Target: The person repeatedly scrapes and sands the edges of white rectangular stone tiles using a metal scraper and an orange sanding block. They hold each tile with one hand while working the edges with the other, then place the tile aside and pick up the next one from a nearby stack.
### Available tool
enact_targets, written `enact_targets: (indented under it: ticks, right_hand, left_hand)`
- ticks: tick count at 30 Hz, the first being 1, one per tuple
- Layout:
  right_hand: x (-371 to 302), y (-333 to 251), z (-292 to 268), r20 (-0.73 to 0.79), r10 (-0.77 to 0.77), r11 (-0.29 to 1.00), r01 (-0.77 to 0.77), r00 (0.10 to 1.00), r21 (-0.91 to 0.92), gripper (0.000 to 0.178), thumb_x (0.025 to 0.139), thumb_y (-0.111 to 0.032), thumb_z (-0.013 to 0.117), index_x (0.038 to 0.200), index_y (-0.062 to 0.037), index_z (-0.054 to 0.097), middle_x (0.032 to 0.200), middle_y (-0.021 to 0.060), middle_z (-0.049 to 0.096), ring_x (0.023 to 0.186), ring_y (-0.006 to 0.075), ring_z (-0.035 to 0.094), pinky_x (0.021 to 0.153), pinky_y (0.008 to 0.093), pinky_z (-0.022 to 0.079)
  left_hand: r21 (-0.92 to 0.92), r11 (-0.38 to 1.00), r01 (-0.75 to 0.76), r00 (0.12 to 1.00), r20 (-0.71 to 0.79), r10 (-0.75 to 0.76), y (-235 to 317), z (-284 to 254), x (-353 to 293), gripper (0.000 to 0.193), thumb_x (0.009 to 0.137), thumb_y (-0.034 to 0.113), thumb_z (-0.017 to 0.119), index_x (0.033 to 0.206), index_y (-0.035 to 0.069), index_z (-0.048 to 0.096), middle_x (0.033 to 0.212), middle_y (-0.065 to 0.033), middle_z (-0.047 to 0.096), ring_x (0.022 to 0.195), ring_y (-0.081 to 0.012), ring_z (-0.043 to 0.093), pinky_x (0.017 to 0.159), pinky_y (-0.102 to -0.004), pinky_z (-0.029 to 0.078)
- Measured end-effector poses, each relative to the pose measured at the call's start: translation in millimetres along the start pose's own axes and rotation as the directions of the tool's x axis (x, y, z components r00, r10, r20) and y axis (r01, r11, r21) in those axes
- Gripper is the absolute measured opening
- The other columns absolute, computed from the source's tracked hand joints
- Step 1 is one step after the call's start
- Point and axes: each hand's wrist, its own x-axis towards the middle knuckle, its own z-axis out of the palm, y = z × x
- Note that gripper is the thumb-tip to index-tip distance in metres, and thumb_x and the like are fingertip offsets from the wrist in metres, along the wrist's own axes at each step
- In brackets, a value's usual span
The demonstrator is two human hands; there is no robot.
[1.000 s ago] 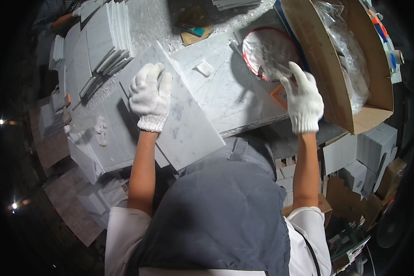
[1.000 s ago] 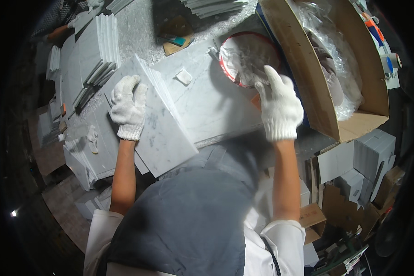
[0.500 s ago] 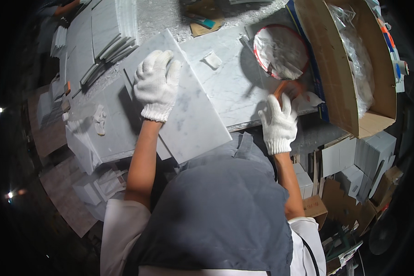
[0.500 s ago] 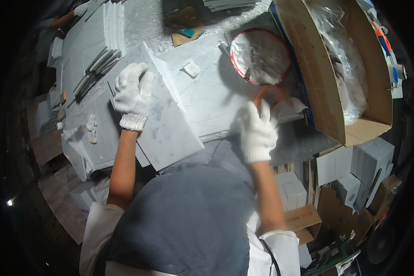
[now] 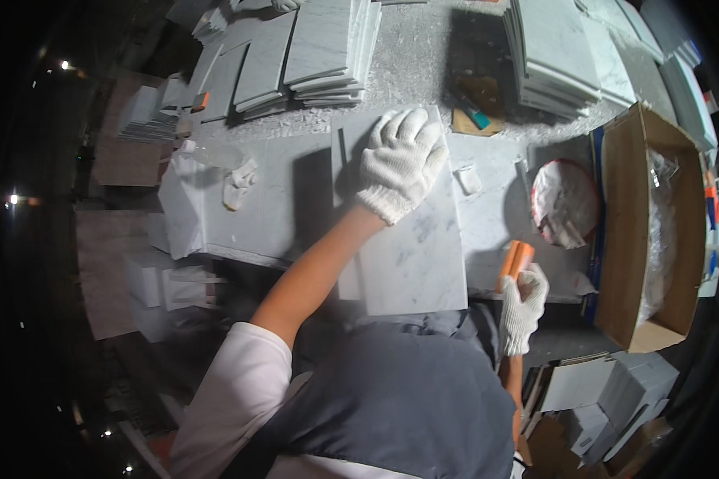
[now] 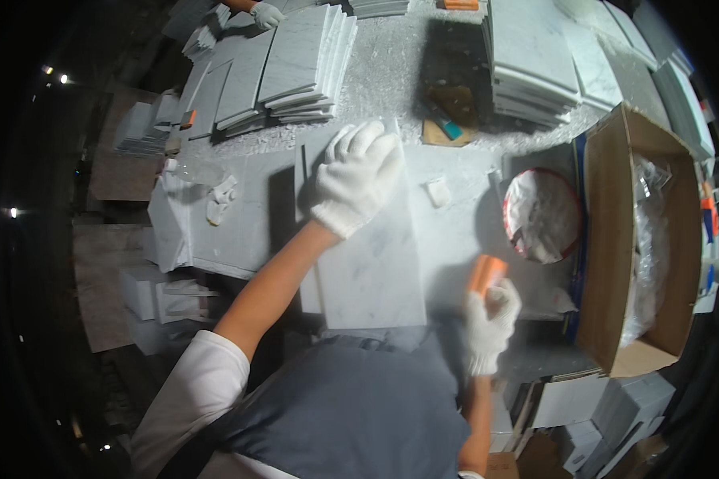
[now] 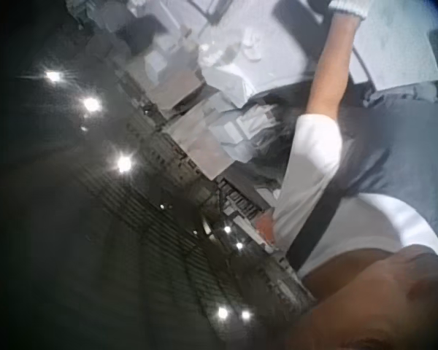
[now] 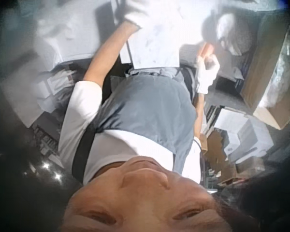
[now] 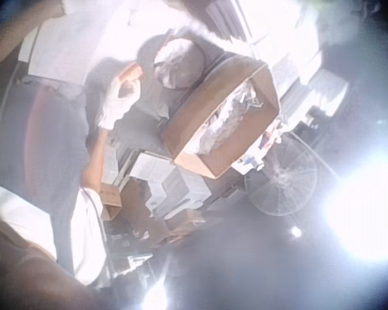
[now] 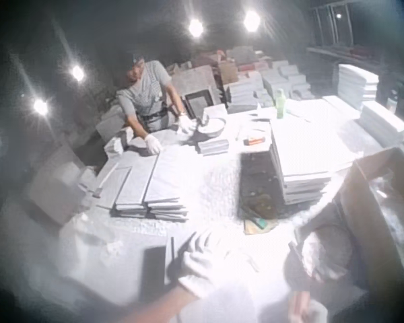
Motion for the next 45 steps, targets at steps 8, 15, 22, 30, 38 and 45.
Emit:
enact_targets:
  ticks: [8,15,22,30,38,45]
  right_hand:
    - [0,-60,19,0.614,0.036,0.952,-0.213,0.789,0.218,0.072,0.095,-0.020,0.065,0.158,-0.0060,0.033,0.155,0.0130,0.044,0.136,0.0234,0.048,0.105,0.0342,0.045]
    - [-15,-73,33,0.503,0.115,0.960,-0.226,0.856,0.166,0.063,0.099,-0.019,0.051,0.158,-0.0037,0.033,0.137,0.0120,0.056,0.108,0.0194,0.058,0.091,0.0323,0.049]
    - [-7,-71,39,0.553,0.001,0.981,0.107,0.833,-0.163,0.063,0.108,-0.029,0.044,0.162,-0.0070,0.020,0.090,0.0035,0.063,0.067,0.0087,0.056,0.060,0.0239,0.047]
    - [13,-37,40,0.540,-0.090,0.964,0.209,0.837,-0.163,0.061,0.109,-0.023,0.044,0.162,-0.0054,0.019,0.143,0.0165,0.052,0.108,0.0197,0.064,0.091,0.0273,0.051]
    - [-6,-58,20,0.599,-0.272,0.832,0.497,0.753,-0.248,0.064,0.098,-0.023,0.064,0.152,0.0026,0.040,0.137,0.0165,0.055,0.119,0.0251,0.058,0.100,0.0313,0.047]
    - [-21,-50,7,0.650,-0.244,0.933,0.357,0.719,-0.045,0.072,0.101,-0.024,0.061,0.159,0.0005,0.026,0.154,0.0128,0.045,0.146,0.0237,0.038,0.118,0.0333,0.030]
  left_hand:
    - [0.037,0.992,0.124,0.976,0.177,-0.128,6,21,48,0.048,0.095,0.052,0.056,0.128,0.018,0.065,0.127,-0.0063,0.062,0.125,-0.0275,0.052,0.115,-0.0513,0.027]
    - [0.037,0.981,0.189,0.944,0.270,-0.192,6,18,60,0.029,0.091,0.035,0.054,0.104,0.016,0.072,0.111,-0.0110,0.069,0.117,-0.0308,0.058,0.114,-0.0581,0.028]
    - [0.013,0.975,0.224,0.960,0.168,-0.222,8,31,58,0.025,0.088,0.029,0.054,0.095,0.015,0.075,0.102,-0.0081,0.071,0.104,-0.0275,0.063,0.106,-0.0552,0.035]
    - [0.014,0.983,0.183,0.982,0.055,-0.183,6,29,58,0.021,0.088,0.026,0.056,0.094,0.013,0.071,0.095,-0.0081,0.070,0.100,-0.0258,0.064,0.101,-0.0494,0.040]
    - [0.088,0.970,0.225,0.963,0.134,-0.235,11,34,65,0.020,0.085,0.026,0.059,0.092,0.014,0.074,0.095,-0.0083,0.072,0.097,-0.0270,0.066,0.094,-0.0499,0.040]
    - [0.061,0.959,0.276,0.948,0.147,-0.282,13,35,70,0.024,0.090,0.026,0.053,0.091,0.014,0.074,0.095,-0.0101,0.074,0.096,-0.0291,0.068,0.090,-0.0465,0.046]
